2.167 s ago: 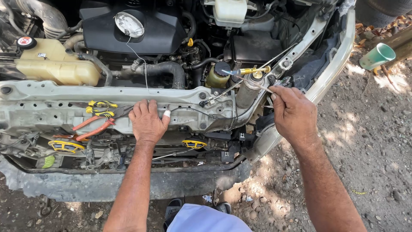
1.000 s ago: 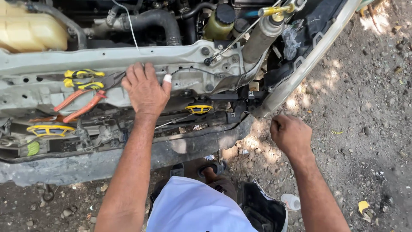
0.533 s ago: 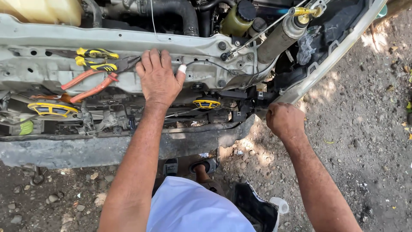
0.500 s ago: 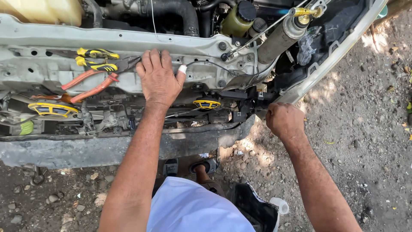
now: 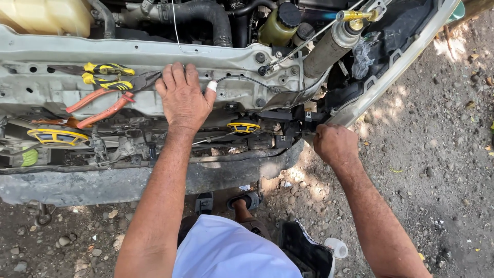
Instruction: Repairing the front-end wiring and components of a vehicle.
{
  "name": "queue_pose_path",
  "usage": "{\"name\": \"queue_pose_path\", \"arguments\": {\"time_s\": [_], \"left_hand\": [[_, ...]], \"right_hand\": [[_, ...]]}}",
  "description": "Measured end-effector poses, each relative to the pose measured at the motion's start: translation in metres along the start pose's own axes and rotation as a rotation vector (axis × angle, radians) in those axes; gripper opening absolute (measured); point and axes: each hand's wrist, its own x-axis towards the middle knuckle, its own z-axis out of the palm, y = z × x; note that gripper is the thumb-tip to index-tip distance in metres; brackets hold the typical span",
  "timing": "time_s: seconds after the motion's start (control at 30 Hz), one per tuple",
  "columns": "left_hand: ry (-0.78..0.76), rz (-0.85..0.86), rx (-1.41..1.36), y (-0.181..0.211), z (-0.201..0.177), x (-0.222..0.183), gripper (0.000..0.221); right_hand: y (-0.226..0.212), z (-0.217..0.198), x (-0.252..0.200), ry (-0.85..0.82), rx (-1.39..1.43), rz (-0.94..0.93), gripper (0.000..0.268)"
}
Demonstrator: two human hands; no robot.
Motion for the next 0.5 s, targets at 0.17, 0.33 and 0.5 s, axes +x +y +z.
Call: {"name": "queue_pose_path", "arguments": {"time_s": [0.17,0.33,0.5], "left_hand": [[0.018,0.01,0.013,0.0,0.003,-0.001,0.07],[0.037,0.018,0.016,-0.001,0.005,-0.002,0.07],[0.05,0.011,-0.005,0.0,0.003,-0.002,0.069]], "right_hand": [[0.001,0.0,0.001,0.013,0.0,-0.017,0.025],[-0.002,-0.005,0.005,-0.046,-0.022,-0.03,0.025],[-0.008,-0.013,0.017,-0.161,-0.063,-0.076,0.023]]}}
